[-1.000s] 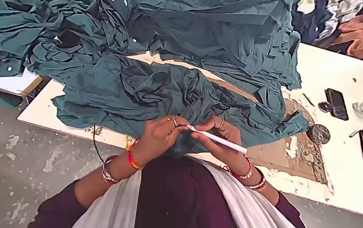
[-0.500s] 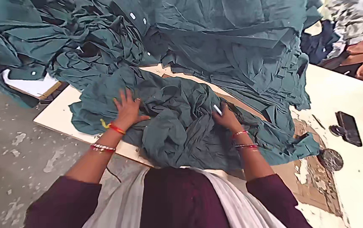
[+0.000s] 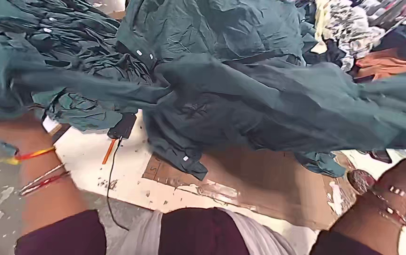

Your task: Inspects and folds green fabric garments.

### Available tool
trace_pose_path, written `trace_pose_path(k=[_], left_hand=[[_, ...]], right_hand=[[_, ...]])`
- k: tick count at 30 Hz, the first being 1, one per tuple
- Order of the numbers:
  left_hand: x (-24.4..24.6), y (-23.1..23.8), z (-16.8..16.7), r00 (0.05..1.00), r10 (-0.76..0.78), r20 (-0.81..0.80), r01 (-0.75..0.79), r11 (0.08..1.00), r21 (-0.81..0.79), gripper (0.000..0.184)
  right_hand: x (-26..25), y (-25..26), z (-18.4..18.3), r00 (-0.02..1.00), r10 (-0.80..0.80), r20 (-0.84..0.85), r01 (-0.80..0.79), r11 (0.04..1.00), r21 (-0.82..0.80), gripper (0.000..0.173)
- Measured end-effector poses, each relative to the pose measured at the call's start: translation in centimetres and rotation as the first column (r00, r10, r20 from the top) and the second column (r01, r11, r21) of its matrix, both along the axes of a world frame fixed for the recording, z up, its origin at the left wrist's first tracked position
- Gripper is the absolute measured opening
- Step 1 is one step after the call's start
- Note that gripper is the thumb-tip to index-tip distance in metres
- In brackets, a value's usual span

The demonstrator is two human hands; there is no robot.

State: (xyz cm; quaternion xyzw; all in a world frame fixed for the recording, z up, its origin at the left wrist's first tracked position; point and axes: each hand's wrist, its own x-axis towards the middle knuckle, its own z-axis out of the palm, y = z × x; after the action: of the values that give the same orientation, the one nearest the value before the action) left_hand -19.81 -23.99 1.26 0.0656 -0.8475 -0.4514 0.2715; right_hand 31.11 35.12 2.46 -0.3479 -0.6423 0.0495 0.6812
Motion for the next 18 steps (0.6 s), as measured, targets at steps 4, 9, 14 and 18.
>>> trace_pose_path(k=[4, 9, 14, 18], left_hand=[[-1.9, -4.9, -5.1, 0.921, -0.001, 0.389, 0.185, 0.881, -0.435, 0.039], [0.1, -3.0, -4.9, 0.499, -0.779, 0.38, 0.859, 0.386, -0.335, 0.042], [5.6, 11.3, -0.6, -0.255, -0.873, 0.415, 0.965, -0.254, 0.057, 0.061], [12.6, 20.8, 1.2, -0.282, -0.872, 0.401, 0.919, -0.366, -0.149, 0.047]], right_hand=[[6.7, -5.5, -6.5, 0.713, 0.11, 0.693, 0.45, 0.686, -0.572, 0.044], [10.6, -7.3, -6.6, 0.643, 0.244, 0.725, 0.433, 0.666, -0.608, 0.05], [2.7, -5.3, -4.5, 0.624, 0.484, 0.613, -0.106, 0.83, -0.548, 0.05], [-5.9, -8.0, -4.3, 0.206, 0.727, 0.656, 0.002, 0.67, -0.743, 0.057]])
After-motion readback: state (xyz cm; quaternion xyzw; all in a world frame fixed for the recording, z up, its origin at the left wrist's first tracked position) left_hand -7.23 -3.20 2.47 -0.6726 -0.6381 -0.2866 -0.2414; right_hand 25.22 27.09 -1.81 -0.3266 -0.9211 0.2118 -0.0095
